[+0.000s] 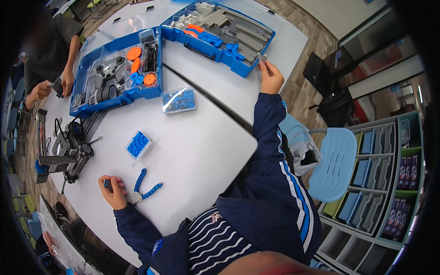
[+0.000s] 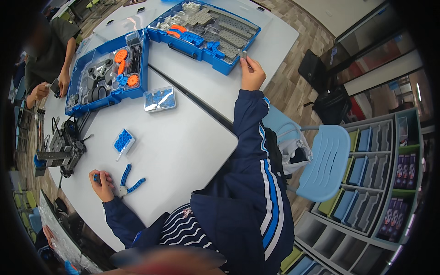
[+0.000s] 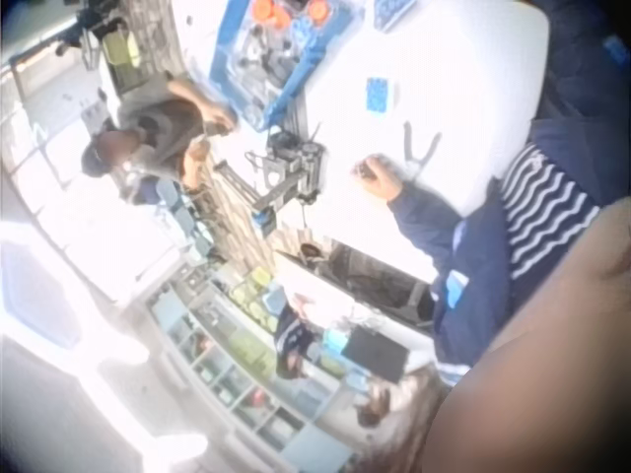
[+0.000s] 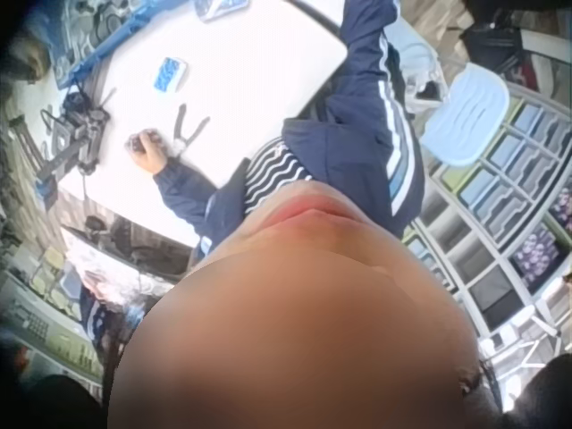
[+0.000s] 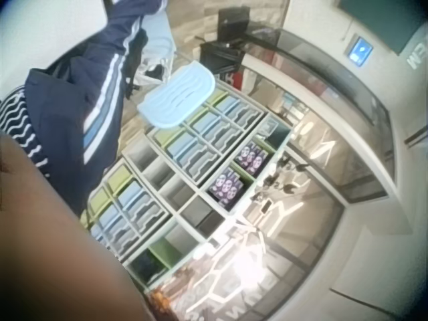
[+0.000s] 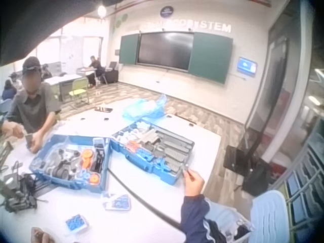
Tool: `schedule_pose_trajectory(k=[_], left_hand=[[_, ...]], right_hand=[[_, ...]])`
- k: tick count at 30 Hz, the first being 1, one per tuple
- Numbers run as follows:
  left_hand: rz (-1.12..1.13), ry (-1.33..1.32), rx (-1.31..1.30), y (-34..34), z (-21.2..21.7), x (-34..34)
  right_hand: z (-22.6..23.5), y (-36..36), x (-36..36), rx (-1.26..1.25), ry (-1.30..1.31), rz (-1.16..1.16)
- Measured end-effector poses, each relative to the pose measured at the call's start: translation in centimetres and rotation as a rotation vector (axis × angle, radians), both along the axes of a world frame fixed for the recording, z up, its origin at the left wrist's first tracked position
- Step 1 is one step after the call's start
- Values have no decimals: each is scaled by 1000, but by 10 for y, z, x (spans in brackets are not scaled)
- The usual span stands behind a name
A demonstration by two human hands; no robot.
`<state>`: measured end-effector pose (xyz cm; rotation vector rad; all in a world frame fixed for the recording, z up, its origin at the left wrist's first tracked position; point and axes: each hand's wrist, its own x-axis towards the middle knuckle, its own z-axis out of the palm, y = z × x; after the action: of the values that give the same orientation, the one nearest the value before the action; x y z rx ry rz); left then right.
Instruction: The person assembles a small educational robot kit at a table. They open a container of blue connectors, select pieces, and use pliers to attach them to gray structural parts. The person repeatedly picks, places, and adjusts small components while working on the tabletop.
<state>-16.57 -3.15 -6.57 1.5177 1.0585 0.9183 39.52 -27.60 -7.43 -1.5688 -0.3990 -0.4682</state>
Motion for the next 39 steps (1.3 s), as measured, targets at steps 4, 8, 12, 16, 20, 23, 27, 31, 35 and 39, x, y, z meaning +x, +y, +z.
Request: schedule_pose_trajectory(k=[4, 8, 12, 16, 20, 23, 27, 31, 35, 39], left_hand=[[11, 2, -8, -1, 0, 0], [2, -9, -5, -1, 1, 1], [6, -8, -15, -2, 2, 2], [18, -8, -24, -4, 4, 4], [22, -18, -27, -4, 5, 5], [27, -8, -30, -5, 5, 5], [18, -18, -48, -5, 5, 5], [31, -22, -64, -5, 5, 5], [18, -23, -51, -5, 6, 5], [15, -18, -51, -5, 6, 4]], right_hand=[[15, 2, -9, -76, -118, -71], [48, 12, -5, -132, -275, -97], [89, 38, 36, -313, -387, 101], [110, 91, 110, -686, -566, 253], [103, 127, 162, -1016, -725, 277], [95, 143, 177, -1100, -710, 337], [88, 150, 180, -1159, -596, 428], [85, 148, 177, -1102, -611, 431], [92, 141, 179, -1114, -554, 282], [93, 136, 179, -1162, -564, 259]])
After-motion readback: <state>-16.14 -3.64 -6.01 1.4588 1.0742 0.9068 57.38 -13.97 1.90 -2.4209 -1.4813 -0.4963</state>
